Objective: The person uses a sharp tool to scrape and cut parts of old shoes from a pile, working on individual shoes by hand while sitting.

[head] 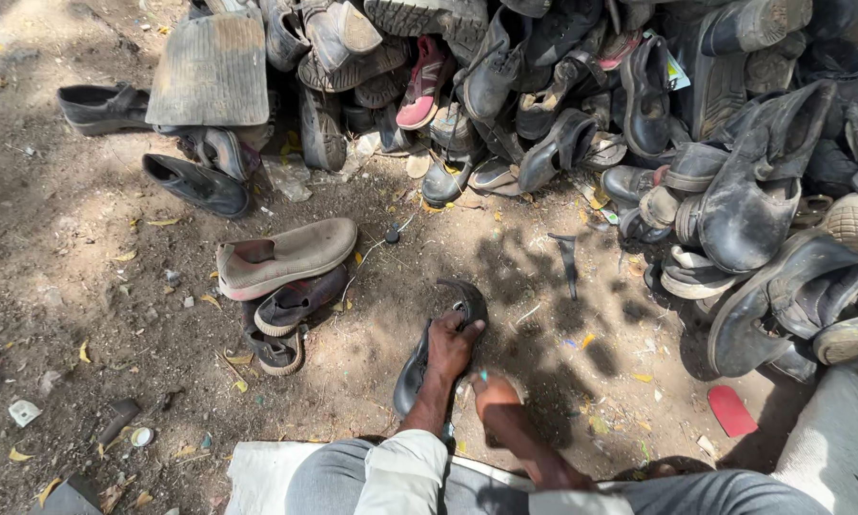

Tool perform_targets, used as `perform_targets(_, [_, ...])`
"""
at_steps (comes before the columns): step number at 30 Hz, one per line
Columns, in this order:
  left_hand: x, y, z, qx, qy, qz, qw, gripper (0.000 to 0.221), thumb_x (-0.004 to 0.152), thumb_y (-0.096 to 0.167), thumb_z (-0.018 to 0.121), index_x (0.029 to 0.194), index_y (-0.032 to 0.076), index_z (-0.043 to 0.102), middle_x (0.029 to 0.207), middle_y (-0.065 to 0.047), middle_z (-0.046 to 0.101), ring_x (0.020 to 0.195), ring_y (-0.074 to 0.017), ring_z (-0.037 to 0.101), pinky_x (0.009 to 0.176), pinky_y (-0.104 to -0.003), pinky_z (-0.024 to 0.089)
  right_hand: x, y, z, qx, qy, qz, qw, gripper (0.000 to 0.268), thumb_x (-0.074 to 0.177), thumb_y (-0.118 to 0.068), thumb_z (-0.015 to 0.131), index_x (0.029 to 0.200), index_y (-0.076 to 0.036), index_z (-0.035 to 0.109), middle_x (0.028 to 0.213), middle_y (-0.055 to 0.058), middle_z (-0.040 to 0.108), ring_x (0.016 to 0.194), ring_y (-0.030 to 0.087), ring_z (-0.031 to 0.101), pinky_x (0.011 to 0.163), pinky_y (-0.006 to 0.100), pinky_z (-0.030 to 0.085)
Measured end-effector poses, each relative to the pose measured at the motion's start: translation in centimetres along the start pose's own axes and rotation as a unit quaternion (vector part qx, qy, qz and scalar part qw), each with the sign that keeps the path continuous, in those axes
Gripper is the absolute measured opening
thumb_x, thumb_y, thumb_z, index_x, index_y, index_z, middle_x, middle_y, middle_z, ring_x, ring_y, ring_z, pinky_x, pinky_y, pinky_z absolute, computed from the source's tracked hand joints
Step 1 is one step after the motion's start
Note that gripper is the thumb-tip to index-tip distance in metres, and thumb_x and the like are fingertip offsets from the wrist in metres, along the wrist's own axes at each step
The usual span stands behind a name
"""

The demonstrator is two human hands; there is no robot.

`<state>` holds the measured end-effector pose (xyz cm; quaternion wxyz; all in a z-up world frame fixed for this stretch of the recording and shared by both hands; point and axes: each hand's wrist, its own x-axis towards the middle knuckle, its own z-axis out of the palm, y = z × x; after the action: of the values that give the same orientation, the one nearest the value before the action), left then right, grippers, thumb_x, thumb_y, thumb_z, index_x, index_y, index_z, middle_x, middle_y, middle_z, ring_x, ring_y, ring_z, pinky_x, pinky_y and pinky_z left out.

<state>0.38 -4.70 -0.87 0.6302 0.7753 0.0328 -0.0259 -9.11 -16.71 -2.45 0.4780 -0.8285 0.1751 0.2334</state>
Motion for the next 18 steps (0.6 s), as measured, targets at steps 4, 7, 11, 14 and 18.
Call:
perform_targets(4, [-0.5,0.5,-0.1,-0.049,-0.008,-0.096,0.994,0.011,0.089,0.018,0.078,0.097,0.011,0.08,0.077,-0.004,0.074,0.064,-0.0126,0.063,0.059,-0.033,0.051,3.3,0.1,1.1,-0.058,0.024,-0.053,0.997,0.045,0.106,-0.037,0.045,0.091,0.0,0.065,0.066,0.022,0.062,0.055,0.034,0.064,0.058,0.048,0.052])
perform_targets(7, [-0.4,0.5,-0.2,-0.09,0.044,-0.102,0.99,0.01,0.09,0.015,0.076,0.094,0.008,0.081,0.076,-0.005,0.076,0.063,-0.013,0.063,0.058,-0.032,0.05,-0.4,3.0,2.4,-0.099,0.039,-0.104,0.989,0.044,0.106,-0.036,0.046,0.092,0.001,0.065,0.066,0.023,0.062,0.056,0.035,0.064,0.057,0.048,0.052])
perform_targets(11, [-1.3,-0.1,0.2,-0.122,0.068,0.002,0.99,0.01,0.088,0.012,0.075,0.091,0.003,0.078,0.076,-0.003,0.073,0.069,-0.0101,0.063,0.063,-0.031,0.052,-4.2,4.3,2.3,-0.054,0.032,-0.128,0.99,0.042,0.106,-0.034,0.048,0.093,0.002,0.066,0.067,0.024,0.062,0.056,0.037,0.064,0.056,0.048,0.051])
perform_targets(14, [-0.5,0.3,-0.3,-0.075,0.065,0.038,0.994,0.013,0.088,0.013,0.077,0.085,0.0,0.075,0.072,-0.005,0.067,0.067,-0.0114,0.056,0.063,-0.032,0.048,-2.2,2.9,2.0,-0.068,-0.016,-0.109,0.992,0.043,0.106,-0.036,0.049,0.089,0.0,0.064,0.06,0.019,0.058,0.051,0.033,0.061,0.053,0.047,0.049])
perform_targets(18, [-0.7,1.2,0.0,-0.06,0.067,-0.03,0.996,0.012,0.087,0.015,0.078,0.083,0.004,0.075,0.068,-0.003,0.064,0.064,-0.0115,0.053,0.06,-0.032,0.045,-0.1,1.1,2.7,0.005,-0.013,0.006,1.0,0.04,0.105,-0.036,0.051,0.09,-0.001,0.062,0.062,0.015,0.055,0.053,0.03,0.056,0.053,0.047,0.045])
